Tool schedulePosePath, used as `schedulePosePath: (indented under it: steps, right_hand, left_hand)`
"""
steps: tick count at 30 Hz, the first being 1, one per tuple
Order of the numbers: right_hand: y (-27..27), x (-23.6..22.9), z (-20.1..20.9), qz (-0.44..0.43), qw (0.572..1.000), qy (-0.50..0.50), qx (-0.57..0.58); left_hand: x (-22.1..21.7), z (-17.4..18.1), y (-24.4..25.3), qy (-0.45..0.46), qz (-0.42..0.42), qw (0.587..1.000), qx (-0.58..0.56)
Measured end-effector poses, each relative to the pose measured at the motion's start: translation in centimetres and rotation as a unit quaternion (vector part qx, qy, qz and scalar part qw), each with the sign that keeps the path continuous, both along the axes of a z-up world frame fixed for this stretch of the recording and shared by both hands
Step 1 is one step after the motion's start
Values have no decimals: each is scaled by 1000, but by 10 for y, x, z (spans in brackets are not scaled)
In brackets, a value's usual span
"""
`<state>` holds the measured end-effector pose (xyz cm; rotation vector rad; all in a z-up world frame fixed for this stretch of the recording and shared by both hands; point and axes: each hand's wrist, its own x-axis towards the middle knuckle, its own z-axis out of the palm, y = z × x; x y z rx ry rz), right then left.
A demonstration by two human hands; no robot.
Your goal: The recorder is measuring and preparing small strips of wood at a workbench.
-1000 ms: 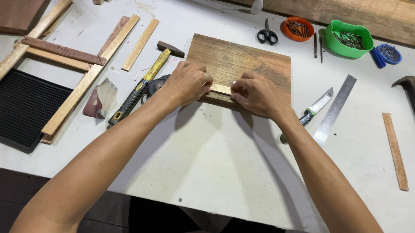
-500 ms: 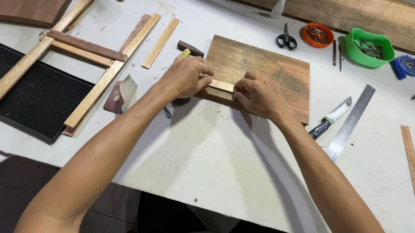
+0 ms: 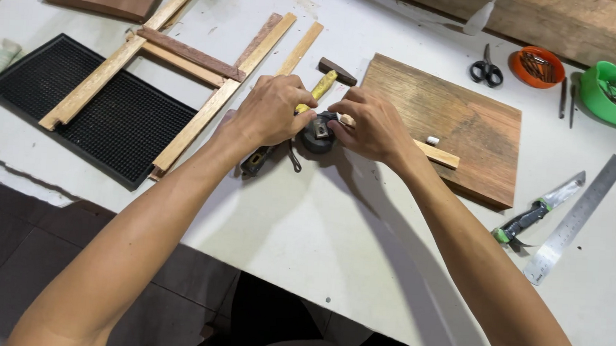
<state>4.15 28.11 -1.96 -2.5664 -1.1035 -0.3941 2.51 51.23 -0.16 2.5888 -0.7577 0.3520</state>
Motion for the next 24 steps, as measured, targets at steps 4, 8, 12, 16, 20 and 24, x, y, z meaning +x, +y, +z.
schedulePosePath:
  steps: [4, 8, 12, 16, 20, 24]
  right_hand:
    - [34, 15, -1, 47, 998, -27, 23]
    - [67, 18, 7, 64, 998, -10, 27]
    - [93, 17, 10, 66, 998, 9, 13]
    - [110, 17, -2, 67, 997, 36, -1]
    - [119, 15, -1, 70, 995, 66, -4]
    - [126, 14, 7, 57, 994, 91, -37]
  left_hand:
    - [-7, 6, 33, 8, 34, 999, 12]
    - [-15, 4, 63, -33, 97, 995, 7]
    - [-35, 28, 65, 131, 227, 964, 54]
    - [-34, 12, 71, 189, 239, 949, 84]
    - [-30, -10, 77, 99, 204, 972, 67]
    - [-36, 5, 75, 188, 218, 957, 23]
